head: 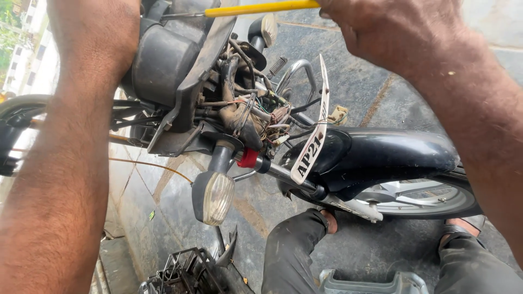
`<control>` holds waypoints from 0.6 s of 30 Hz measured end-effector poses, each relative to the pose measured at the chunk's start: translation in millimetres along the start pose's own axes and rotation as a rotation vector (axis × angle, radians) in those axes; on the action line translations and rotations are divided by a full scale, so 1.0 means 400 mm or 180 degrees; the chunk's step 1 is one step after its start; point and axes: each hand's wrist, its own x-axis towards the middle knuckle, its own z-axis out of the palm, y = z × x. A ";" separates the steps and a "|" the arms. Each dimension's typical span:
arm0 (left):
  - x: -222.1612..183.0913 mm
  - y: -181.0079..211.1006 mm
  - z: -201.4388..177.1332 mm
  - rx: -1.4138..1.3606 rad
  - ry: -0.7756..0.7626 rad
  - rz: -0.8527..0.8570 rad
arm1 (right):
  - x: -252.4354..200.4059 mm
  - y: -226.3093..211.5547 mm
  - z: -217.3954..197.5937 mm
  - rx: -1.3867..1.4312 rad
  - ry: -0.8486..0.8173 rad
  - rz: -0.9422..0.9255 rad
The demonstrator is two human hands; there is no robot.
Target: Repairing the electrical components and headlight assembly of a motorcycle.
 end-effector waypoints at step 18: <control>-0.002 0.031 -0.017 -0.0383 -0.0052 -0.0233 | 0.002 -0.009 -0.124 -0.0260 -0.1037 0.0269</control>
